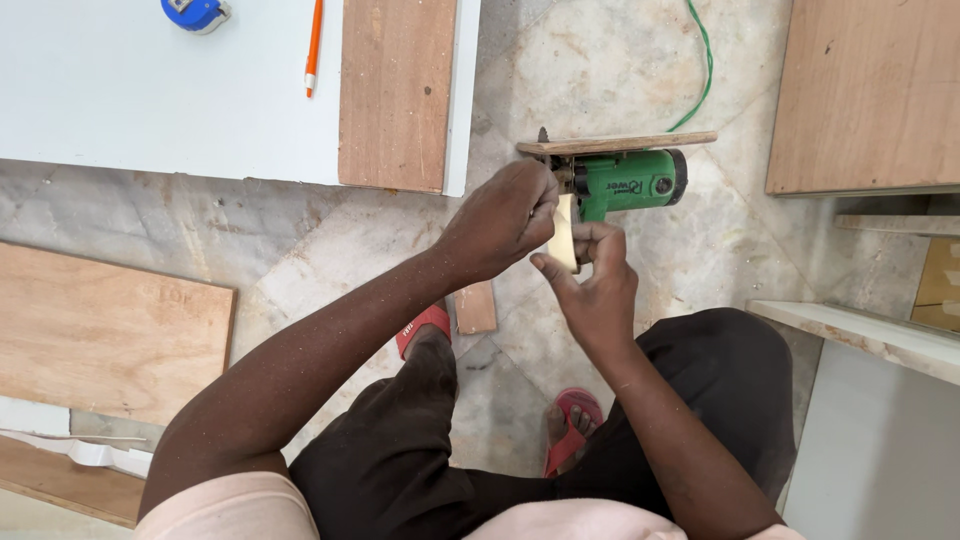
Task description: The person sits on the floor and uses masking tape to secure a small wooden piece to a green power tool. They then stand up, walk to a shelf, and retrieve a small metal component from a packet.
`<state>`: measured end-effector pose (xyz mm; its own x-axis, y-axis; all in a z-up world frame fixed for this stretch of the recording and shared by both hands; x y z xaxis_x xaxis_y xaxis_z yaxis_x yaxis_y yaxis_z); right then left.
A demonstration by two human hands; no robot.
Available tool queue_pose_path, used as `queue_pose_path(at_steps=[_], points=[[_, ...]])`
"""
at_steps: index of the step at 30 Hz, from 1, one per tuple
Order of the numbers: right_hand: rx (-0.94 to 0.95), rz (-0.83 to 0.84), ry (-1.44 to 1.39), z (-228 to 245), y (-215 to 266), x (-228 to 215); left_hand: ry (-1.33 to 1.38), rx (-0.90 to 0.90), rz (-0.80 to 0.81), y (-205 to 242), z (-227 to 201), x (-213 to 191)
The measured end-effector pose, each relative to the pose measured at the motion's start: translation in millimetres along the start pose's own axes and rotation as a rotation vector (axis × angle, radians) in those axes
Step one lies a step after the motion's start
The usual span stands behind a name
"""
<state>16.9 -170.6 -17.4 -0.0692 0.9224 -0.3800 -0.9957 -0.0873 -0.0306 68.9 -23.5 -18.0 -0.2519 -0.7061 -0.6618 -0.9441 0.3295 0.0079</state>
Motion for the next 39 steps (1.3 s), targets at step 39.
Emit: queue_pose_path(at_steps=[39], points=[[0.333,0.141,-0.196,-11,-24,-4,0.003,0.001,0.072,-18,-3,3]])
Point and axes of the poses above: each hand's wrist, its own y-axis away from the middle knuckle, its own x-axis out of the palm, z = x × y, the point moved 8 cm from there along -y, towards the middle knuckle, and after that the axes turned 11 degrees about -y, right-handed, at the moved point
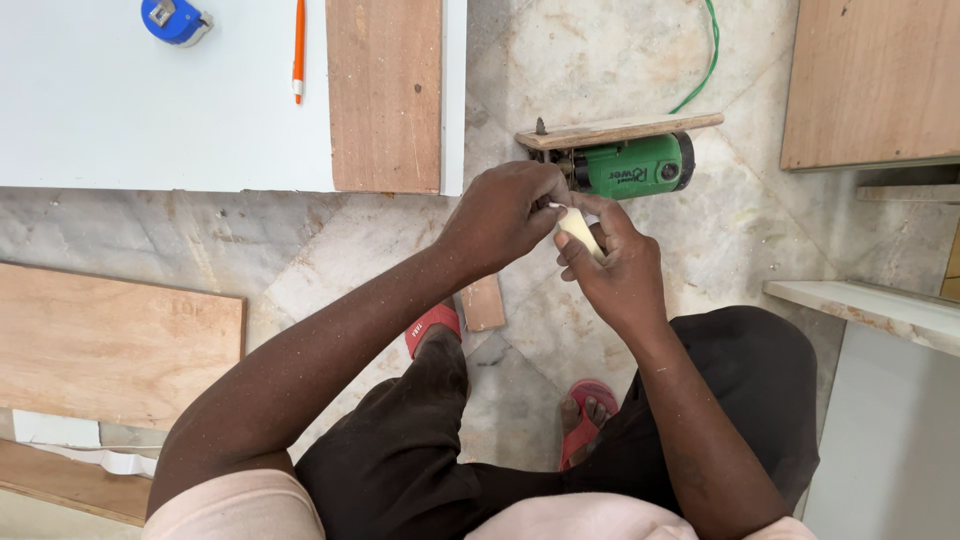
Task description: The person sits on the floor and uses masking tape to secure a small wooden piece to a green power tool. They then stand up, walk to a shelf, and retrieve a small metal component from a packet.
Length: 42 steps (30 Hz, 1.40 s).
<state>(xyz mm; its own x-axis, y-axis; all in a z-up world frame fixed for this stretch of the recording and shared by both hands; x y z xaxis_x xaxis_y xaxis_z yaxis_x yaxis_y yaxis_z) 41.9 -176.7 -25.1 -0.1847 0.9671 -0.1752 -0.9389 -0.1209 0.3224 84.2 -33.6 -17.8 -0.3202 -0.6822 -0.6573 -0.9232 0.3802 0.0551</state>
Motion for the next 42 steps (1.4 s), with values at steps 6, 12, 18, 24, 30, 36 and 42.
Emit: queue_pose_path(at_steps=[6,12,18,24,30,36,42], points=[[-0.064,-0.013,-0.111,3,-3,-2,0.0,0.092,-0.081,5,-12,-12],[-0.002,0.002,-0.249,-5,-4,-4,0.207,0.028,-0.007,8,-2,-4],[0.154,0.023,-0.683,-30,-8,1,0.408,-0.023,-0.117,18,3,4],[0.253,-0.007,-0.928,-45,-3,11,0.343,-0.09,-0.192,25,-3,4],[0.02,-0.024,-0.409,-29,0,2,0.218,-0.072,0.02,13,-1,-2],[0.326,-0.1,-1.05,-72,-8,-12,0.802,-0.053,-0.005,9,5,6],[0.086,-0.167,-0.751,-23,-8,-33,0.598,-0.315,0.111,8,35,17]])
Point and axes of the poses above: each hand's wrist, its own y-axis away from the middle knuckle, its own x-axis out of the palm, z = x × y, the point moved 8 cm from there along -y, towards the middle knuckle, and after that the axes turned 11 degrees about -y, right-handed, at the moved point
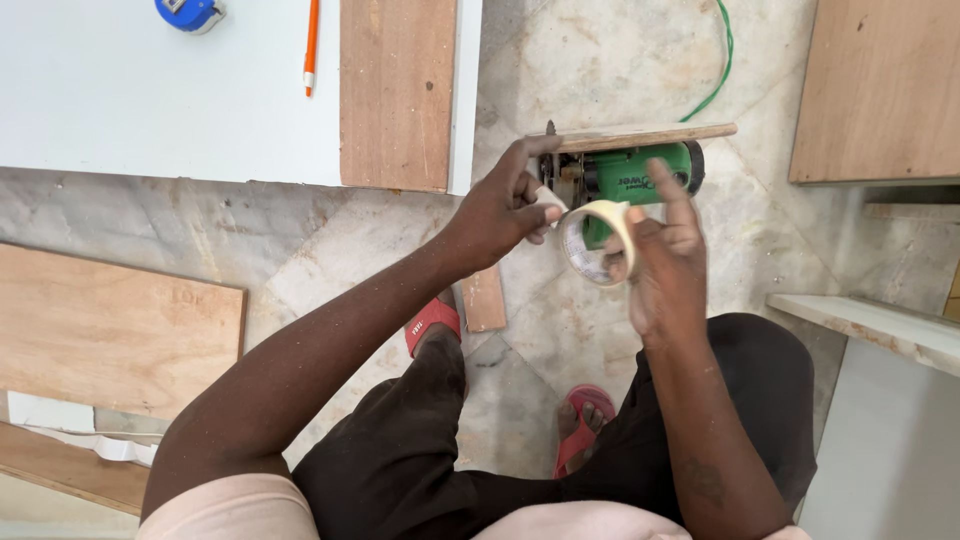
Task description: The person sits on the floor and uses masking tape to secure a small wooden piece to a green power tool. They then stand up, walk to a shelf, and retrieve a small metal component from a packet.
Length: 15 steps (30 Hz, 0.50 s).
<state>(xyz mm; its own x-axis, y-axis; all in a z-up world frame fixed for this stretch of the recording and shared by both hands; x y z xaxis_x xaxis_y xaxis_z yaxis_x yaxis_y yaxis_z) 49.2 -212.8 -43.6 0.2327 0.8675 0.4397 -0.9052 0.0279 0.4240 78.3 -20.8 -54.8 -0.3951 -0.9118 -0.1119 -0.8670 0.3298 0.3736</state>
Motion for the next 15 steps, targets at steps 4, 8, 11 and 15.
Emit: queue_pose_path(at_steps=[4,8,11,15], points=[[-0.326,-0.114,0.207,39,4,-13,-0.012,0.029,-0.052,1,19,-6],[-0.552,-0.027,0.205,58,12,-23,0.028,0.038,-0.038,-3,27,-7],[-0.592,0.032,0.496,52,15,-7,0.035,0.03,-0.05,3,12,-5],[-0.36,0.193,0.407,24,20,22,0.072,0.135,-0.072,14,-34,9]])
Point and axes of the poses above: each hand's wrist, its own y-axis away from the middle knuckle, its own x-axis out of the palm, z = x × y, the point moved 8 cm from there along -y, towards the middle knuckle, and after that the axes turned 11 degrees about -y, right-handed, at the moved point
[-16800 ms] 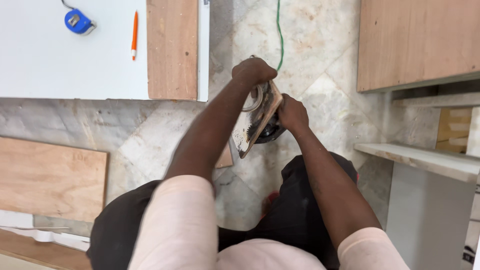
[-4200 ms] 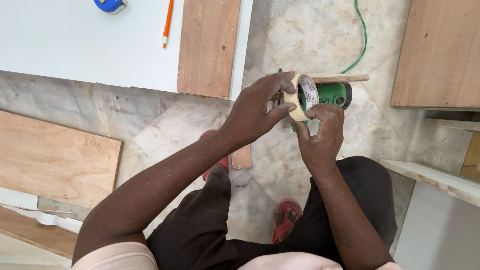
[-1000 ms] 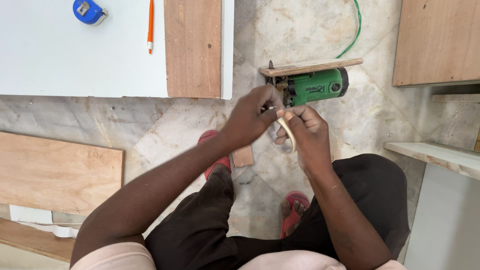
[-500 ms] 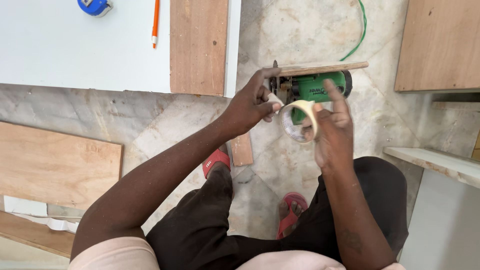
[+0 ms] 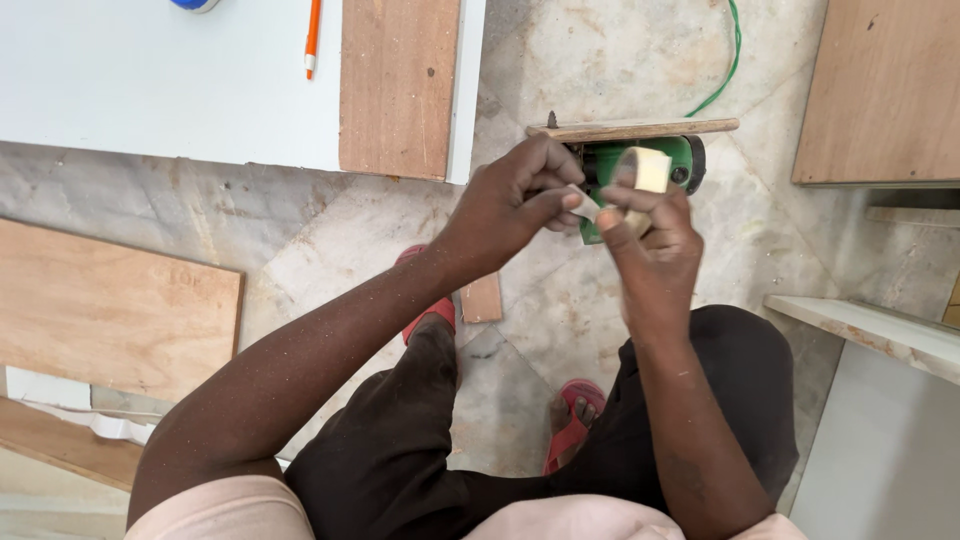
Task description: The person sits on the floor and uses masking tape to secure a small wooden piece to a green power tool. They then stand up, walk to a shelf, and retrieve a small metal component from a packet.
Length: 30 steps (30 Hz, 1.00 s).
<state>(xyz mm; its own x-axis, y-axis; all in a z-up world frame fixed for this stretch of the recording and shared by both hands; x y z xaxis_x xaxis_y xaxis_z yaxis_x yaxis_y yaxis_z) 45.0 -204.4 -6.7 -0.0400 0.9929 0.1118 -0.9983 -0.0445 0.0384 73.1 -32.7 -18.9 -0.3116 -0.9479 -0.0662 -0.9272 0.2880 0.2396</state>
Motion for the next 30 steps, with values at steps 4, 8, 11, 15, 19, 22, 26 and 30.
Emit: queue_pose_path(at_steps=[4,8,11,15,19,22,26,30], points=[[0.037,-0.029,-0.206,1,0,6,0.005,-0.042,-0.082,7,-22,3],[-0.001,-0.03,-0.214,8,3,1,-0.122,-0.069,-0.156,13,-20,2],[-0.027,-0.046,-0.199,12,3,-2,-0.18,0.09,-0.185,21,-34,4],[-0.093,-0.089,-0.025,24,6,-4,-0.507,0.388,-0.393,46,-76,3],[-0.104,-0.04,-0.077,35,9,4,-0.816,0.391,-0.304,42,-84,16],[-0.156,0.049,-0.117,45,8,14,-0.794,0.307,-0.267,36,-82,15],[-0.173,0.111,-0.16,55,7,20,-0.766,0.413,-0.405,50,-110,7],[-0.057,0.191,-0.493,51,5,33,-0.669,0.327,-0.502,67,-116,-8]])
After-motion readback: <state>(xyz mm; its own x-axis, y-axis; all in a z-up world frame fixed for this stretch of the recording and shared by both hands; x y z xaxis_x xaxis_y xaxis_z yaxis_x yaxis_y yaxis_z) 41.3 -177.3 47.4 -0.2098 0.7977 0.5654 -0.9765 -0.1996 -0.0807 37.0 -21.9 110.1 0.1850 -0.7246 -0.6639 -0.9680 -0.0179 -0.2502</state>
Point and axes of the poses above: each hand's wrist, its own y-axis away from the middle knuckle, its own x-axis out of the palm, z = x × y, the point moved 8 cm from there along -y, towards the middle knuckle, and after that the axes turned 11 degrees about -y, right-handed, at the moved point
